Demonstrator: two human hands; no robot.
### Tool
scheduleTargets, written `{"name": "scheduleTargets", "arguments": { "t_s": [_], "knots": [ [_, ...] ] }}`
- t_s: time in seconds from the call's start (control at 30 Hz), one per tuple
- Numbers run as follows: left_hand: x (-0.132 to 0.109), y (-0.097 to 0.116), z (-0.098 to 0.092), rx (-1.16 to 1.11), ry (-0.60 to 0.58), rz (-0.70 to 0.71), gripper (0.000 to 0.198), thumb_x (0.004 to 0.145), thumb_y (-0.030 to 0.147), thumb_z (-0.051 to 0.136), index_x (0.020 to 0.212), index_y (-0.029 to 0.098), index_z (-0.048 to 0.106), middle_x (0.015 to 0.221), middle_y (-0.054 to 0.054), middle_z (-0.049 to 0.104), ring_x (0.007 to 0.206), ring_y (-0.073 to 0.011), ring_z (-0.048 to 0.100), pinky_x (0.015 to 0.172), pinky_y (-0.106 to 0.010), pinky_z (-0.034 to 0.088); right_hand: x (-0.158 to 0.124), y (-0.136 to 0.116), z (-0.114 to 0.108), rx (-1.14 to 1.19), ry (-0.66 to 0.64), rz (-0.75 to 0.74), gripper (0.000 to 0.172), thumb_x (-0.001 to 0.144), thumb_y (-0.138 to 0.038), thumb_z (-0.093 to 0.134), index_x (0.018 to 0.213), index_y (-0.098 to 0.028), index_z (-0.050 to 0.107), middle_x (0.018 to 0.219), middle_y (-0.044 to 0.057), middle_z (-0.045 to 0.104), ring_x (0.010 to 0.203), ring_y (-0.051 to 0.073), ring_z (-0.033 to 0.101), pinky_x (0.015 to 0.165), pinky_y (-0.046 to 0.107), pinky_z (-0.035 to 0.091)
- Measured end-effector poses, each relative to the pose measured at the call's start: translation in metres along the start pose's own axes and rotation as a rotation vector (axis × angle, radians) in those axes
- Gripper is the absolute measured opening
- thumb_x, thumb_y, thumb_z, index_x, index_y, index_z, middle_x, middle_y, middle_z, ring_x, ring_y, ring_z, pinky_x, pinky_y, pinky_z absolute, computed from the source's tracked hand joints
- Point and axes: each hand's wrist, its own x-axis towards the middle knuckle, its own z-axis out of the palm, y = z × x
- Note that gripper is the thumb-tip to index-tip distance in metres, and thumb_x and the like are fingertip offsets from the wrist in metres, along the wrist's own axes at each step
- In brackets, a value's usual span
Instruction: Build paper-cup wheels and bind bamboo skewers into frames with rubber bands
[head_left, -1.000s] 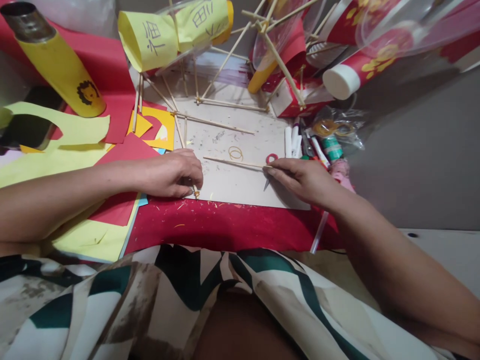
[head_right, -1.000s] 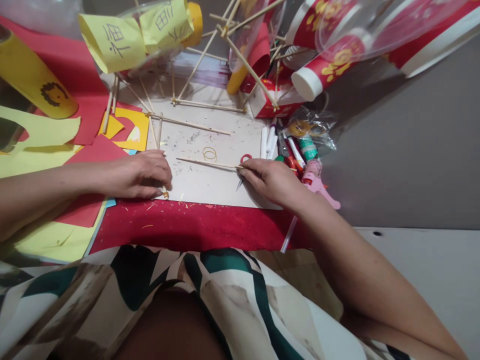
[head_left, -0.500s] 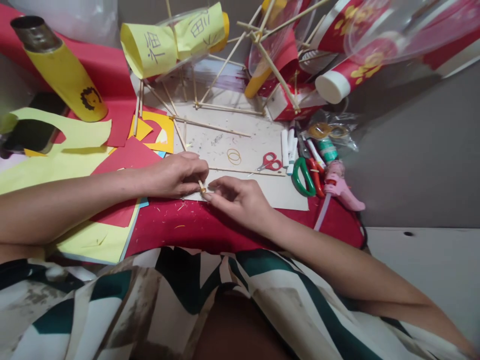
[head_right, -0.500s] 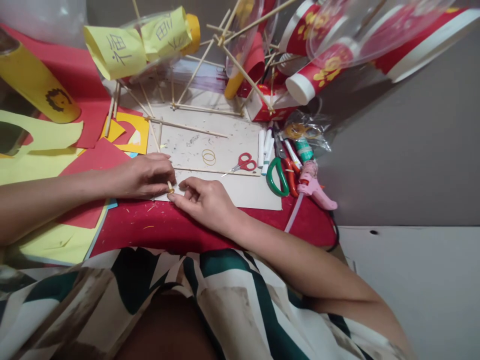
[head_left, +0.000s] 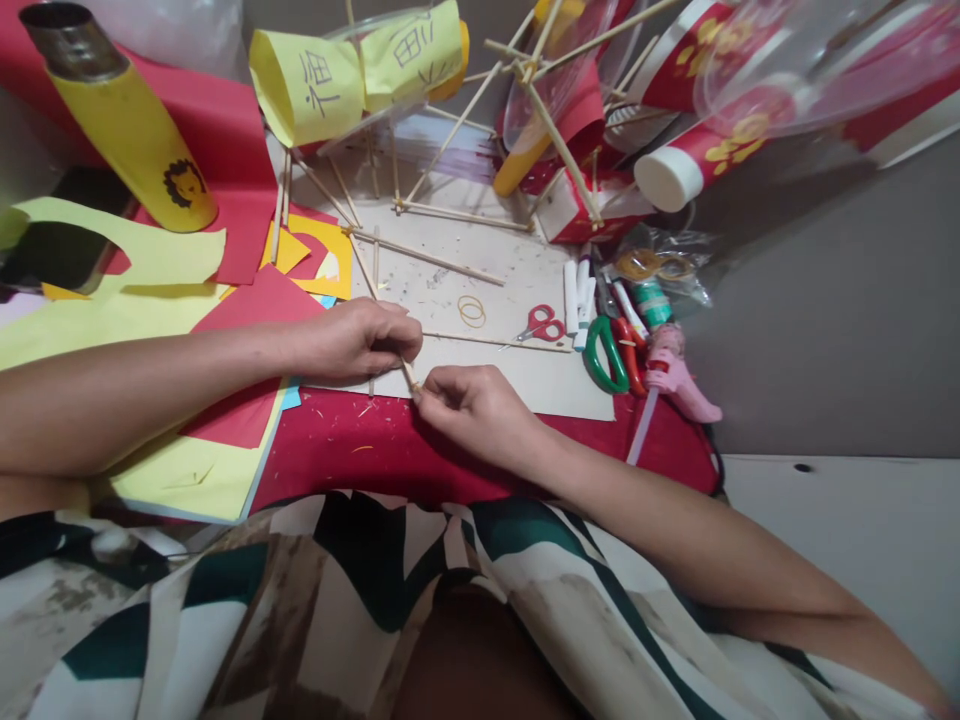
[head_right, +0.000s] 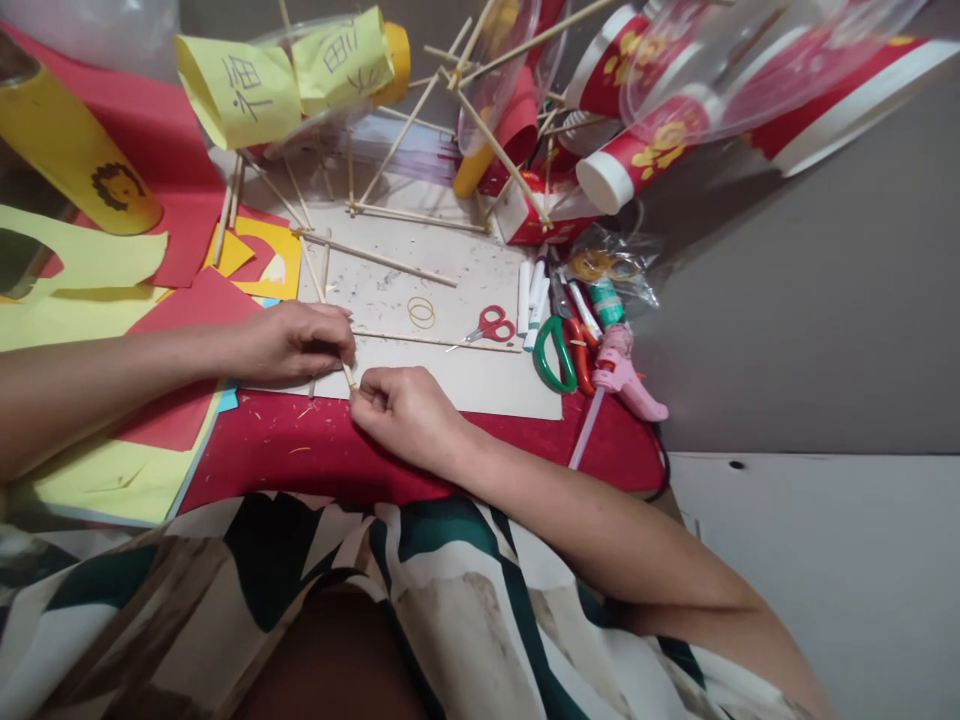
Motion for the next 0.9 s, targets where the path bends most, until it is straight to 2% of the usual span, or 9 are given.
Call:
{"name": "scheduleTargets", "arguments": {
  "t_s": [0.07,0.17,0.27,0.37,0.47,0.6,0.73,0.9],
  "knots": [
    [0.000,-0.002,-0.001,0.003,0.001,-0.017,0.009,0.083,0.012,0.062,0.082,0.018,0.069,0.082,-0.002,0.066,0.079,-0.0150,0.063,0.074,-0.025,0.046,-0.008,-0.002,-0.003,0.062,-0.063,0.015,0.030,0.086,-0.028,0.056,0.058,-0.018,0.050,0.054,-0.004,0.046,0.054,0.008,0.038,0.054,0.023,0.031],
    [0.000,-0.001,-0.003,0.017,-0.031,-0.065,0.009,0.082,0.014,0.064,0.085,0.018,0.071,0.083,-0.002,0.068,0.081,-0.0150,0.064,0.075,-0.025,0.047,-0.019,-0.006,-0.014,0.261,-0.134,0.112,0.036,0.089,-0.042,0.062,0.063,-0.017,0.057,0.055,-0.002,0.055,0.049,0.008,0.041,0.050,0.023,0.031],
    [-0.001,0.006,-0.007,-0.017,-0.047,-0.085,0.014,0.083,0.014,0.063,0.093,0.017,0.072,0.092,-0.005,0.072,0.089,-0.0165,0.067,0.081,-0.026,0.049,-0.025,-0.008,-0.026,0.427,-0.080,0.197,0.044,0.083,-0.057,0.072,0.068,-0.017,0.062,0.057,0.000,0.061,0.044,0.006,0.040,0.044,0.022,0.030],
    [0.000,0.021,-0.010,-0.116,0.028,-0.087,0.019,0.087,0.016,0.063,0.104,0.015,0.073,0.102,-0.008,0.075,0.096,-0.0172,0.069,0.087,-0.028,0.051,-0.026,-0.009,-0.033,0.438,0.023,0.182,0.049,0.076,-0.062,0.078,0.066,-0.017,0.061,0.055,0.000,0.061,0.043,0.006,0.040,0.043,0.021,0.030],
    [0.001,0.039,-0.009,-0.272,0.076,-0.089,0.022,0.088,0.023,0.068,0.109,0.015,0.072,0.106,-0.008,0.077,0.097,-0.0168,0.071,0.087,-0.027,0.053,-0.025,-0.010,-0.033,0.401,0.051,0.136,0.047,0.076,-0.060,0.079,0.065,-0.017,0.063,0.056,0.000,0.061,0.047,0.007,0.044,0.046,0.022,0.034],
    [0.001,0.055,-0.004,-0.464,0.050,-0.128,0.022,0.086,0.027,0.073,0.105,0.014,0.073,0.097,-0.006,0.078,0.091,-0.0163,0.073,0.081,-0.025,0.055,-0.022,-0.011,-0.029,0.378,0.041,0.060,0.039,0.081,-0.050,0.076,0.067,-0.016,0.065,0.059,0.001,0.063,0.052,0.009,0.049,0.051,0.022,0.038],
    [0.000,0.059,-0.002,-0.499,0.052,-0.161,0.012,0.084,0.022,0.074,0.093,0.014,0.074,0.084,-0.004,0.077,0.079,-0.0141,0.072,0.073,-0.022,0.054,-0.020,-0.012,-0.027,0.371,0.052,0.031,0.030,0.081,-0.043,0.075,0.069,-0.016,0.066,0.062,0.001,0.064,0.056,0.010,0.053,0.053,0.022,0.041],
    [0.000,0.056,0.001,-0.607,0.066,-0.202,0.011,0.083,0.021,0.075,0.090,0.014,0.070,0.078,-0.002,0.074,0.071,-0.0121,0.069,0.065,-0.021,0.053,-0.017,-0.013,-0.025,0.387,0.168,0.016,0.022,0.074,-0.035,0.081,0.072,-0.018,0.067,0.067,0.000,0.065,0.061,0.011,0.054,0.057,0.023,0.044]
  ]
}}
